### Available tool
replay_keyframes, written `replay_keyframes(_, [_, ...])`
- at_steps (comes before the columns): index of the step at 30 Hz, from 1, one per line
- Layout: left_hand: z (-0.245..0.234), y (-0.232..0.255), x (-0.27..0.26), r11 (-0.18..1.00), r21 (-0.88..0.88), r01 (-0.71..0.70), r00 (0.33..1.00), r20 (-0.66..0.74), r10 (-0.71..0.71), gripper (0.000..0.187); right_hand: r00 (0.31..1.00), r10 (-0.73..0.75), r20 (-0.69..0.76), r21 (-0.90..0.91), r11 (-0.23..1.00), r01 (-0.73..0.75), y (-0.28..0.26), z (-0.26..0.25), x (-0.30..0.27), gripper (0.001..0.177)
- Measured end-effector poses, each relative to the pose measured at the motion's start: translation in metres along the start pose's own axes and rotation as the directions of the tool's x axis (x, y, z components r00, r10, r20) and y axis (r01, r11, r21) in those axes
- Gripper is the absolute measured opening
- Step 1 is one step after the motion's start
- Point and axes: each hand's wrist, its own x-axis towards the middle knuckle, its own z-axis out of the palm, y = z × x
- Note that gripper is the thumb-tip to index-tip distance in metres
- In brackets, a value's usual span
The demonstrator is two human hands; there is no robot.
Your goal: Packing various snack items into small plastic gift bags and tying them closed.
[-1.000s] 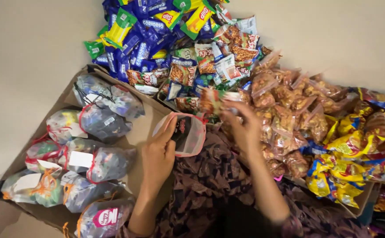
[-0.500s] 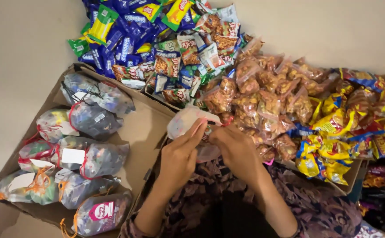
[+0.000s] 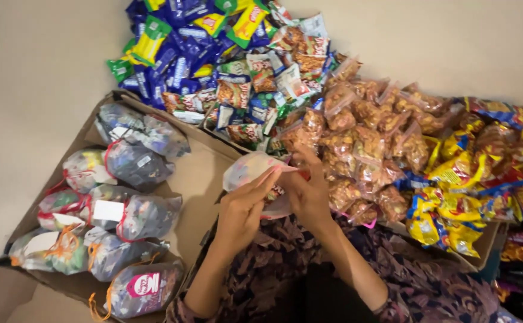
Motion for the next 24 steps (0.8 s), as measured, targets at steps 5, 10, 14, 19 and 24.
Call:
replay_keyframes(5, [-0.017,-0.014,0.006,0.995,0.057,-0.083,0.996,0.027,0.081,0.058,0.944,0.213,0.252,0.239,0.931,-0.274,-0.003,0.015,0.008,0.002])
replay_keyframes(10, [-0.047,-0.040,0.018,0.995,-0.038,-0.090,0.995,-0.051,0.088,0.055,0.918,0.251,0.307,0.325,0.879,-0.349,-0.011,0.038,0.031,0.017])
replay_keyframes(14, [-0.086,-0.052,0.027,0.996,-0.045,-0.075,0.993,-0.097,0.071,0.048,0.902,0.258,0.347,0.383,0.839,-0.387,-0.018,0.057,0.047,0.025])
replay_keyframes(19, [-0.128,-0.148,0.072,0.998,0.004,0.058,0.962,-0.266,-0.055,0.031,0.881,0.332,0.338,0.386,0.805,-0.451,-0.019,0.074,0.065,0.033])
replay_keyframes(24, [-0.145,-0.279,0.146,0.933,0.339,0.122,0.932,-0.363,0.010,0.026,0.764,0.518,0.385,0.446,0.620,-0.645,-0.018,0.101,0.079,0.040])
